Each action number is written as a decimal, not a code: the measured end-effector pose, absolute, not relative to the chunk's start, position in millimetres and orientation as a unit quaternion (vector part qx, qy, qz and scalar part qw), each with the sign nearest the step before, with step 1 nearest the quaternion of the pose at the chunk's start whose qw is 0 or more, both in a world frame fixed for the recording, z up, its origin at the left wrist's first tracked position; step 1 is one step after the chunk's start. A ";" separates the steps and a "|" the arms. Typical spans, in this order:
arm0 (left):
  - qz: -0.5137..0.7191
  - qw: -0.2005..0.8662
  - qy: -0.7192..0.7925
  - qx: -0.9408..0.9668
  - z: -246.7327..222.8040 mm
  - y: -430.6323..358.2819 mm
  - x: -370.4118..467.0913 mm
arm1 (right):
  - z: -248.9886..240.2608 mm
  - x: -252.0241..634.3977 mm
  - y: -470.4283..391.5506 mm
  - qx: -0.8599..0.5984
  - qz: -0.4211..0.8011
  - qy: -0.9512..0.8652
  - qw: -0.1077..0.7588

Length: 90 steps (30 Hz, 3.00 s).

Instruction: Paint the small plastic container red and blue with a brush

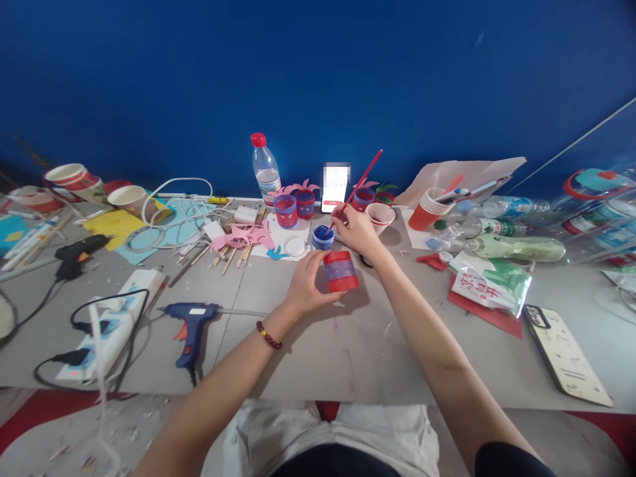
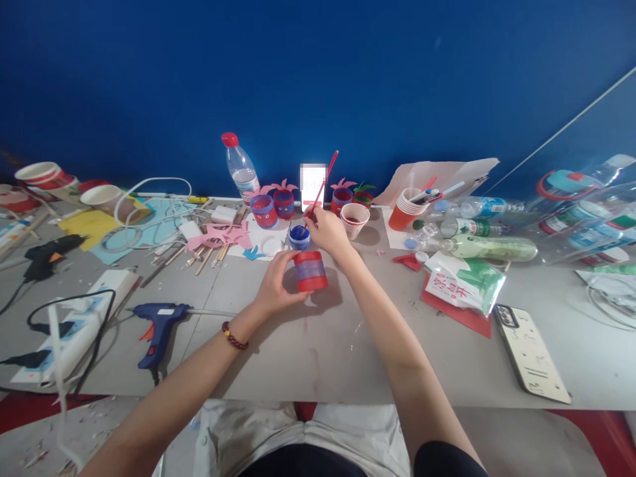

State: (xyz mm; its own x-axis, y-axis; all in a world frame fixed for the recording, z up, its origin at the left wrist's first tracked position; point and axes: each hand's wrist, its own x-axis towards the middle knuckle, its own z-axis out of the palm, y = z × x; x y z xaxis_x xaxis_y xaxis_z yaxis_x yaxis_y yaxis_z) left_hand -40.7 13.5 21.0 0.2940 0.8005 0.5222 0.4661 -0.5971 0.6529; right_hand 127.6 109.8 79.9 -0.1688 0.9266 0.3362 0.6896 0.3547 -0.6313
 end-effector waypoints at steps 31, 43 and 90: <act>0.427 0.189 0.399 0.789 19.9 13.8 -41.5 | 76.3 126.6 110.5 -0.534 0.148 -0.775 0.306; 0.419 0.191 0.401 0.792 19.7 13.2 -40.8 | 69.8 124.9 113.3 -0.506 0.244 -0.718 0.412; 0.416 0.179 0.399 0.797 17.7 14.5 -41.0 | 88.8 111.9 98.5 -0.602 0.103 -0.763 0.212</act>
